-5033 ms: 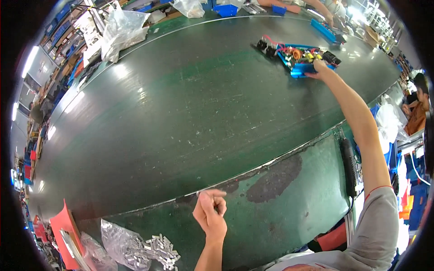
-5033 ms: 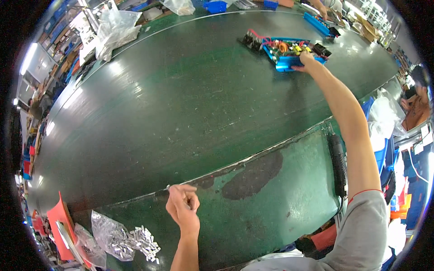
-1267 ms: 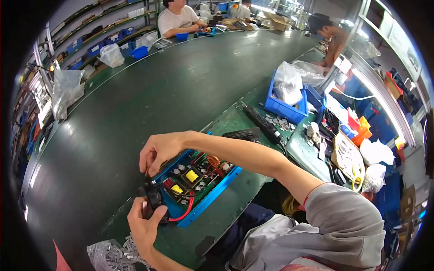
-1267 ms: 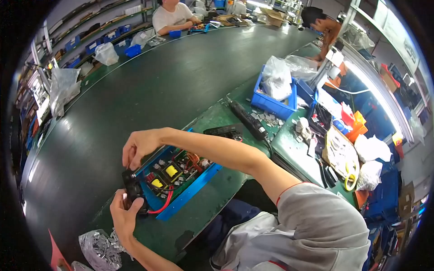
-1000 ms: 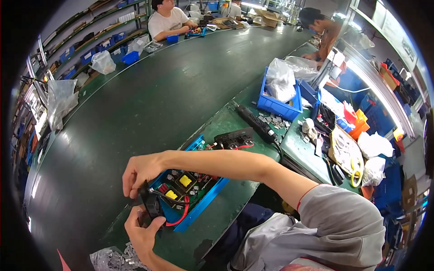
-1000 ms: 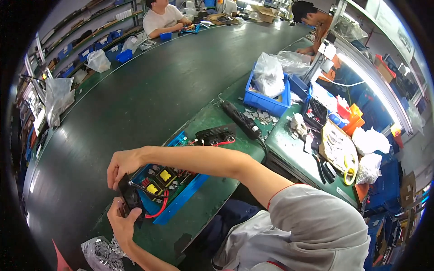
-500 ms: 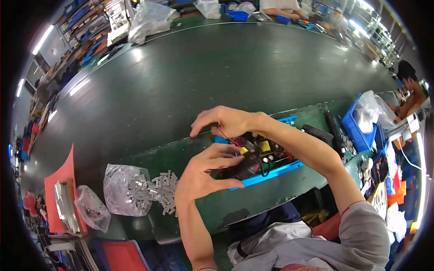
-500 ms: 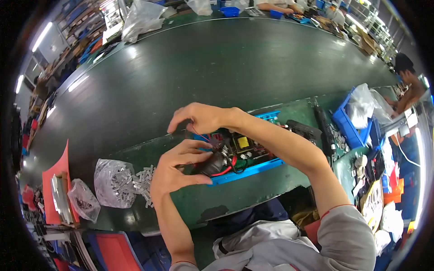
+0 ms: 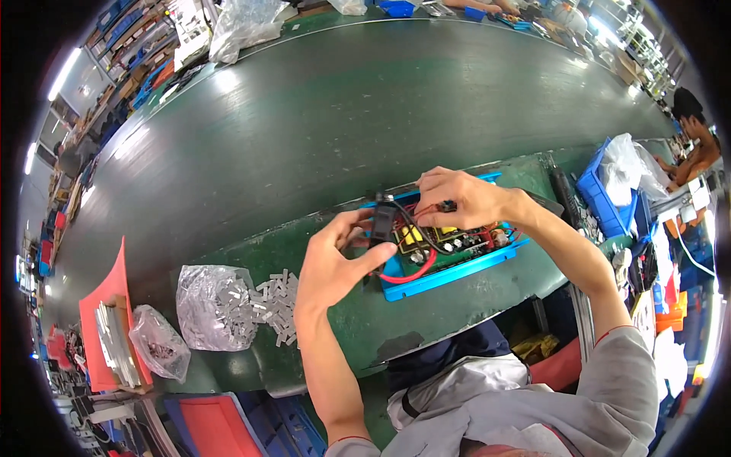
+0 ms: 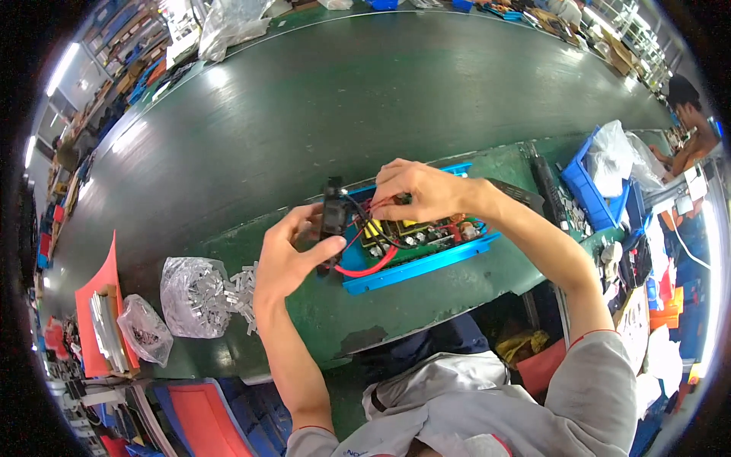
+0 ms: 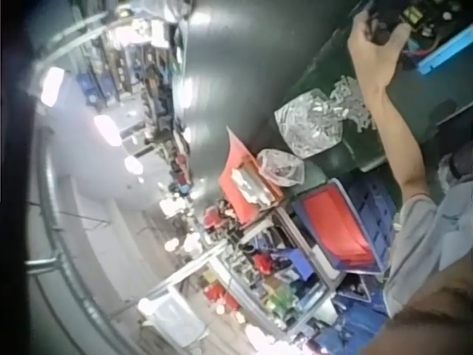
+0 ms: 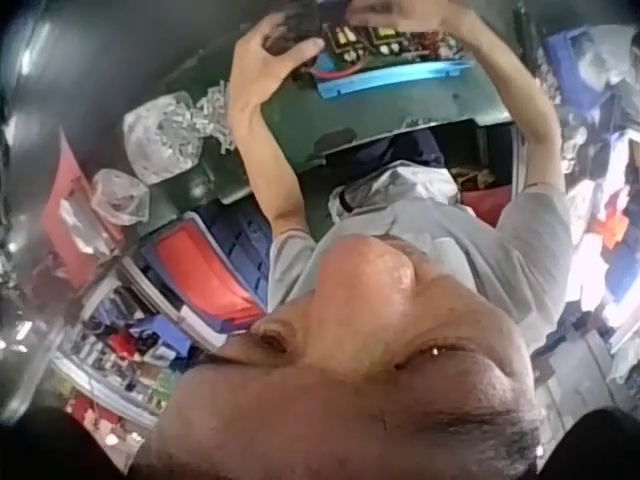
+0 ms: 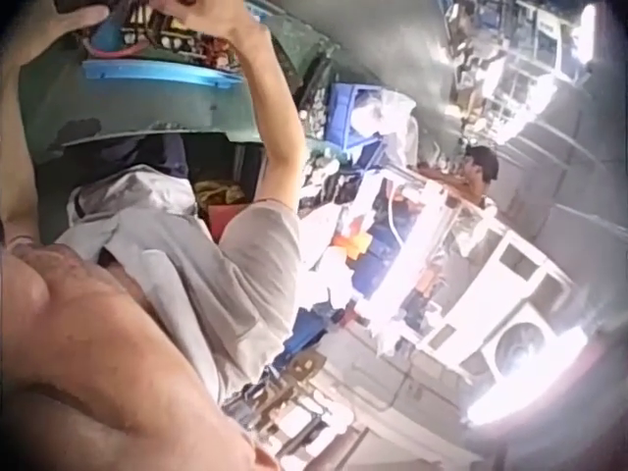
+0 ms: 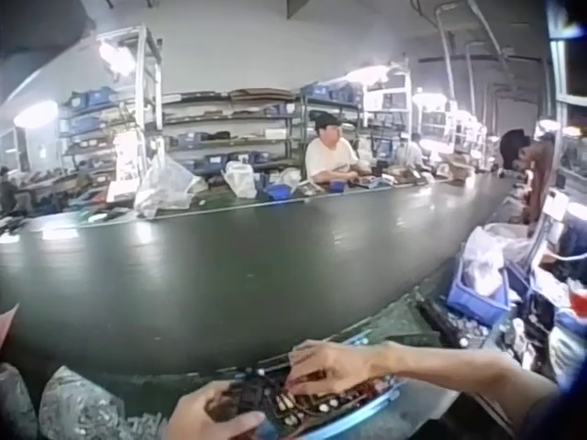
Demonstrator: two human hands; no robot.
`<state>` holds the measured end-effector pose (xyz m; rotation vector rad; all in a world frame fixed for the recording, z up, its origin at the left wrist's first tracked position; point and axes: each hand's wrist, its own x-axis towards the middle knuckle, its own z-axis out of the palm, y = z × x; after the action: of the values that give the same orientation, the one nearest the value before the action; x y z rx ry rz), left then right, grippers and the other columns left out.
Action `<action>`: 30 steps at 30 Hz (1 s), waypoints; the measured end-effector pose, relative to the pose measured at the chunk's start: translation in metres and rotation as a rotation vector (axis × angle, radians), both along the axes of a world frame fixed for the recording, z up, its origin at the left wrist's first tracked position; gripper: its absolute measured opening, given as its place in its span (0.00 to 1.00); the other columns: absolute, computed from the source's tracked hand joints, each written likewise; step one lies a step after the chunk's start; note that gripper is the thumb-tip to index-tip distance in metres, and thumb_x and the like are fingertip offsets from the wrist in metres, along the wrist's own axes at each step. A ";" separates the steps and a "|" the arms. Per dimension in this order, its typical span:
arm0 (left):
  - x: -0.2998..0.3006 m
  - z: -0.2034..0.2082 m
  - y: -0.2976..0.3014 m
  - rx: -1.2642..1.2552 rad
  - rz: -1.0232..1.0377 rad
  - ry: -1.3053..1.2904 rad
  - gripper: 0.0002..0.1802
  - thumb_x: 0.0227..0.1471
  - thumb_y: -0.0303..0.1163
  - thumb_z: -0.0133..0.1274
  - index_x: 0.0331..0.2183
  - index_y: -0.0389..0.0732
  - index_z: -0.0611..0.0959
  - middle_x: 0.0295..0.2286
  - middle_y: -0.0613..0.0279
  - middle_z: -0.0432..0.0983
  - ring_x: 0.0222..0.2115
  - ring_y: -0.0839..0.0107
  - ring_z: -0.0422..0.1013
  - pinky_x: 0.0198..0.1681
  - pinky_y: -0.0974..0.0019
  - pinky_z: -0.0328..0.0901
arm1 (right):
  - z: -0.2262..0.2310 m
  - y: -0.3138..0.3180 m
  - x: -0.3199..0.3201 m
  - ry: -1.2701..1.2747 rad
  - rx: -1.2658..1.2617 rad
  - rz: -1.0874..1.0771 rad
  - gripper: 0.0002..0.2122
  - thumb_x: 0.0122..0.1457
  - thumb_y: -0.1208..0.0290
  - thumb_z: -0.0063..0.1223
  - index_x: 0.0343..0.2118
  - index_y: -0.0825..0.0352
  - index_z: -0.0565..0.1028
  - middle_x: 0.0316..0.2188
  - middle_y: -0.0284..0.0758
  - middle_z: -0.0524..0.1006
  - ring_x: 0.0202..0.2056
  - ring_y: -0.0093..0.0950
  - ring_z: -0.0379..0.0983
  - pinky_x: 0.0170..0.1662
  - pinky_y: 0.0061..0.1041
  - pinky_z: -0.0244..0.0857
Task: Assembling electronic components by placing circuit boards into housings and securing them with an electric screwdriver.
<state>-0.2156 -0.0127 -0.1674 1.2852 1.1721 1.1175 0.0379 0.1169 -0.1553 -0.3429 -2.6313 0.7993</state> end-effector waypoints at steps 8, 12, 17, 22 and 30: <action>0.011 -0.007 0.004 -0.080 0.104 -0.047 0.31 0.46 0.31 0.71 0.49 0.28 0.80 0.41 0.55 0.81 0.39 0.71 0.76 0.36 0.67 0.75 | -0.003 -0.028 0.018 0.140 0.112 -0.237 0.05 0.55 0.73 0.66 0.32 0.67 0.80 0.43 0.37 0.75 0.52 0.38 0.71 0.53 0.37 0.67; 0.018 -0.004 0.004 -0.011 0.129 0.030 0.30 0.46 0.32 0.71 0.48 0.28 0.81 0.42 0.55 0.81 0.38 0.72 0.76 0.34 0.67 0.74 | -0.008 -0.063 0.038 0.249 0.099 -0.530 0.11 0.56 0.76 0.65 0.42 0.67 0.79 0.42 0.39 0.77 0.48 0.38 0.74 0.51 0.35 0.69; 0.017 -0.015 0.010 -0.006 0.130 0.026 0.29 0.46 0.33 0.72 0.48 0.30 0.82 0.43 0.58 0.81 0.39 0.73 0.76 0.41 0.66 0.72 | -0.037 -0.116 0.066 0.229 0.180 -0.599 0.12 0.52 0.76 0.67 0.41 0.64 0.81 0.39 0.35 0.78 0.42 0.35 0.74 0.47 0.34 0.69; 0.025 -0.001 0.020 0.150 0.014 0.199 0.29 0.44 0.34 0.73 0.47 0.33 0.83 0.43 0.61 0.81 0.40 0.72 0.76 0.46 0.65 0.71 | -0.058 -0.126 0.065 0.137 0.386 -0.546 0.13 0.51 0.66 0.70 0.40 0.58 0.82 0.37 0.28 0.76 0.41 0.31 0.71 0.48 0.35 0.62; 0.045 0.033 0.056 0.068 -0.319 0.507 0.30 0.41 0.31 0.74 0.48 0.36 0.84 0.42 0.61 0.82 0.43 0.70 0.76 0.54 0.63 0.66 | -0.073 -0.116 0.082 0.267 0.394 -0.430 0.12 0.50 0.67 0.69 0.38 0.59 0.82 0.35 0.26 0.76 0.42 0.31 0.71 0.45 0.37 0.60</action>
<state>-0.1710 0.0435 -0.1341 1.8023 1.2353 0.6164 0.1199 0.0008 -0.2279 -0.6124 -2.2737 0.1665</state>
